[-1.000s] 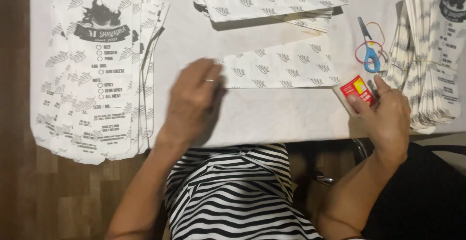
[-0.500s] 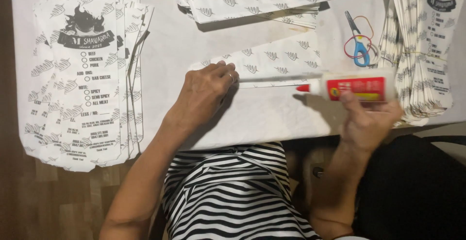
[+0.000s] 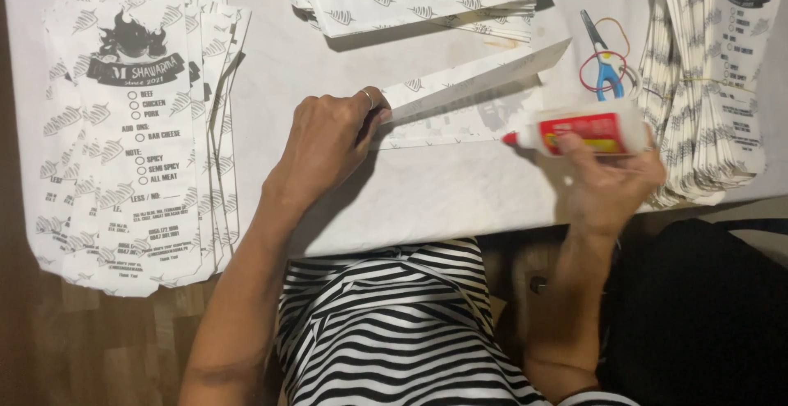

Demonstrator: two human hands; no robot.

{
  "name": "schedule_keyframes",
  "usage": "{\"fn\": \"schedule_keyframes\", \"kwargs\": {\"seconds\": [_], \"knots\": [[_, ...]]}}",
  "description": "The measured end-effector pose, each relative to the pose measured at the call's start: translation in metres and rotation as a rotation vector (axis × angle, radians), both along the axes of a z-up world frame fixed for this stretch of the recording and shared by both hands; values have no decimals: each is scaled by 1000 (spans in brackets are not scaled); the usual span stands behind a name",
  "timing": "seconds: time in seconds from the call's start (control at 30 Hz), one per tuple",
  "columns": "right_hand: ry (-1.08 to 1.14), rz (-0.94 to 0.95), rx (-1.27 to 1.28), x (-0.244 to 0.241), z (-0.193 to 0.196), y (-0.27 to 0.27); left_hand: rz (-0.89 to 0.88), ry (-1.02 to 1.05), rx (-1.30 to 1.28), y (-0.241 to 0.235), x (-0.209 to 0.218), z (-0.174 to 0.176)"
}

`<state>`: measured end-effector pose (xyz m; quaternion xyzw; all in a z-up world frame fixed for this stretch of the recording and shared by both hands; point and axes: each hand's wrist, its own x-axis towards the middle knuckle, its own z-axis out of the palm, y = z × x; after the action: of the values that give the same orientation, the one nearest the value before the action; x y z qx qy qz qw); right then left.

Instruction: Manually assembling paper bags by applying glue to the edges and folding them into shape.

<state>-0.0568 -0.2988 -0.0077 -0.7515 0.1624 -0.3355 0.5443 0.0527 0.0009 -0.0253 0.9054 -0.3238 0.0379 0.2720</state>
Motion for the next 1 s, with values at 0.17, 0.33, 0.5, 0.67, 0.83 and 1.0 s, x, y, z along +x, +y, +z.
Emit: {"fn": "schedule_keyframes", "kwargs": {"seconds": [0.17, 0.33, 0.5, 0.67, 0.83, 1.0], "knots": [[-166, -103, -37, -13, -20, -65, -5, -15, 1, 0, 1, 2], [-300, 4, 70, -10, -31, -73, -10, 13, 13, 1, 3, 7], [-195, -62, 114, -1, -38, -64, 5, 48, -10, 2, 3, 9], [-162, 79, 241, 5, -18, -14, 21, 195, -57, 1, 11, 20], [-117, 144, 347, 18, -26, 38, 62, 365, -74, 5, 26, 27], [-101, 295, 361, 31, -28, 89, 65, 590, -227, 14, 35, 31]]}}
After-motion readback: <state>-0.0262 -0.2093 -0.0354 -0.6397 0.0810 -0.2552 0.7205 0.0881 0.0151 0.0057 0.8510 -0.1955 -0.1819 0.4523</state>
